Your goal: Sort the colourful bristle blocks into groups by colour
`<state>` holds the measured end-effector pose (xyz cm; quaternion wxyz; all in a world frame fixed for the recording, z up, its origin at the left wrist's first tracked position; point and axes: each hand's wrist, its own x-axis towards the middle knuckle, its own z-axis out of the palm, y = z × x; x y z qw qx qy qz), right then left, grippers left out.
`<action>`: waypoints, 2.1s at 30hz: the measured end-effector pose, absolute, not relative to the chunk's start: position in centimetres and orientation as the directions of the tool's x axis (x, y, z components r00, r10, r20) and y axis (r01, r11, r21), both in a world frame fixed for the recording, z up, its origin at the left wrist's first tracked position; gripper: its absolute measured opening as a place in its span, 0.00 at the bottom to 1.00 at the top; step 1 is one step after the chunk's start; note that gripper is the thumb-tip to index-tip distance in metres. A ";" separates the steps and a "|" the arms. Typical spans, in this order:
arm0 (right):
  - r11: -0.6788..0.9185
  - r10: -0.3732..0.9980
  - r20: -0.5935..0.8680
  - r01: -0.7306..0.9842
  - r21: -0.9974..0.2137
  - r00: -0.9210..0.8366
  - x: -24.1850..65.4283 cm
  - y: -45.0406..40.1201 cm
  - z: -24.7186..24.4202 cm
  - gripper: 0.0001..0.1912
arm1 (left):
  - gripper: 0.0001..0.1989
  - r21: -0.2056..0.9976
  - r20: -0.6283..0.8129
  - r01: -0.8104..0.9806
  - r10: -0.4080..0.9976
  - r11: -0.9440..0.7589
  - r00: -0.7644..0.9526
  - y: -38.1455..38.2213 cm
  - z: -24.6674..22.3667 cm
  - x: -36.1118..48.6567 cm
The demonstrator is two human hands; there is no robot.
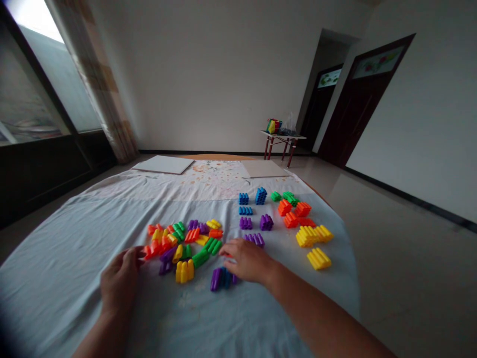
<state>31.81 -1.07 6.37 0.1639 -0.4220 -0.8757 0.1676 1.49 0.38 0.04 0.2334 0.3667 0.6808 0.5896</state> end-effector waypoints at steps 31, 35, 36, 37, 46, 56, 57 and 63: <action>0.644 0.761 0.148 0.709 -0.288 -0.631 25.7 -1.3 3.5 0.23 | 0.19 0.980 0.093 0.194 0.784 0.035 -0.614 0.6 -0.8 0.8; 0.596 0.802 0.213 0.724 -0.347 -0.558 25.8 -3.2 3.5 0.23 | 0.19 0.972 0.114 0.231 0.778 0.042 -0.618 0.7 -1.0 0.7; 0.598 0.800 0.209 0.724 -0.344 -0.562 25.6 -3.7 3.2 0.25 | 0.19 0.971 0.117 0.234 0.776 0.041 -0.619 0.8 -1.0 0.7; 0.603 0.796 0.194 0.726 -0.330 -0.573 25.4 -4.2 2.9 0.26 | 0.19 0.973 0.114 0.227 0.775 0.039 -0.621 0.7 -1.0 0.7; 0.688 0.717 0.106 0.674 -0.271 -0.689 25.9 -6.2 1.8 0.23 | 0.18 0.971 0.091 0.228 0.776 0.070 -0.624 0.4 0.1 1.1; 0.395 0.872 0.476 0.741 -0.543 -0.116 33.4 -3.2 4.9 0.14 | 0.17 0.979 0.059 0.189 0.769 0.082 -0.636 0.5 -0.7 0.8; 0.357 0.864 0.500 0.767 -0.532 -0.056 34.5 -2.5 4.7 0.13 | 0.17 0.978 0.064 0.191 0.767 0.078 -0.639 0.5 -0.8 0.7; 0.284 0.838 0.545 0.833 -0.475 0.024 36.6 -0.7 2.8 0.12 | 0.19 0.983 0.066 0.171 0.764 0.059 -0.642 0.6 -1.0 0.7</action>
